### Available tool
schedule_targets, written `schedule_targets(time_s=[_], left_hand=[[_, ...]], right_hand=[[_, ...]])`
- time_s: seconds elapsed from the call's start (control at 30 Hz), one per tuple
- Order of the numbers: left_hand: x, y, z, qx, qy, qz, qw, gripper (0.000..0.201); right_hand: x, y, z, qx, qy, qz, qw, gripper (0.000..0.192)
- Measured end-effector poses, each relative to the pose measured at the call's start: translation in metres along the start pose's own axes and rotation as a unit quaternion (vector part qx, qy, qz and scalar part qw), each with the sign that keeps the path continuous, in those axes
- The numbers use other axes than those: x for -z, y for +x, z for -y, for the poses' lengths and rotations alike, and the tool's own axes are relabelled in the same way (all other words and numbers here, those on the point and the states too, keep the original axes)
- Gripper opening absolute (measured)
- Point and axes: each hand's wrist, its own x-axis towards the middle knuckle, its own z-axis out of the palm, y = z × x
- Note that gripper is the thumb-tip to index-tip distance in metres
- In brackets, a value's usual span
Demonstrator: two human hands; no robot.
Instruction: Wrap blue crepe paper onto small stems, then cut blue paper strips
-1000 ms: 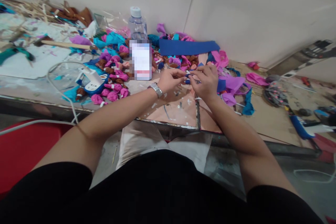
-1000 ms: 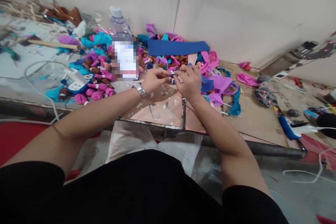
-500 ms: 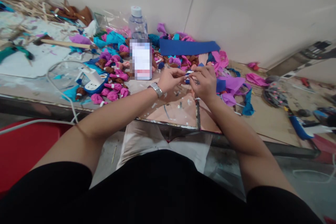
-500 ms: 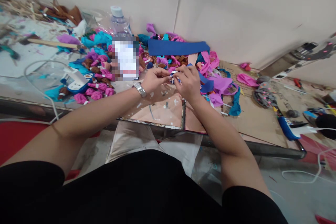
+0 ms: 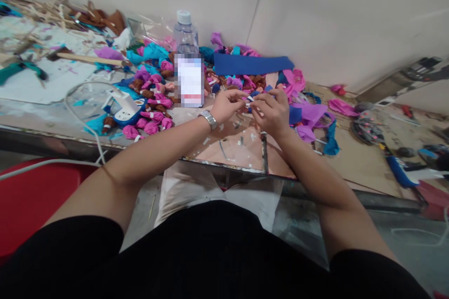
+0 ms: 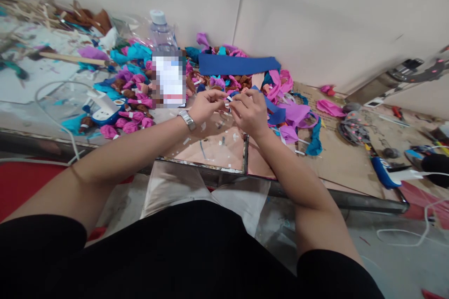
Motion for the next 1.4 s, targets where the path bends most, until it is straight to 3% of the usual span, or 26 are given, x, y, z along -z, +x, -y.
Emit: schedule_targets(time_s=[0.4, 0.73, 0.87, 0.97, 1.1, 1.27, 1.4], left_hand=[[-0.001, 0.002, 0.002, 0.056, -0.091, -0.023, 0.994, 0.032], [-0.002, 0.0, 0.001, 0.074, -0.076, -0.002, 0.994, 0.024], [-0.001, 0.001, 0.002, 0.074, -0.094, 0.008, 0.993, 0.025], [0.001, 0.001, 0.0, 0.084, -0.124, 0.014, 0.989, 0.027], [0.0, -0.001, -0.004, 0.123, -0.163, 0.041, 0.978, 0.03], [-0.001, -0.006, -0.008, 0.165, -0.177, 0.087, 0.966, 0.033], [-0.001, -0.008, -0.01, 0.172, -0.171, 0.137, 0.96, 0.034]], right_hand=[[0.0, 0.001, 0.003, 0.008, -0.002, 0.005, 1.0, 0.015], [-0.005, 0.003, 0.007, 0.035, 0.05, 0.016, 0.998, 0.02], [-0.006, 0.002, 0.006, 0.019, 0.074, -0.009, 0.997, 0.024], [-0.006, 0.0, 0.0, -0.017, 0.1, -0.056, 0.993, 0.041], [-0.008, -0.002, -0.016, -0.092, 0.189, -0.093, 0.973, 0.055], [-0.013, -0.001, -0.022, -0.118, 0.383, 0.058, 0.914, 0.071], [-0.013, 0.0, -0.014, -0.156, 0.451, 0.076, 0.875, 0.068]])
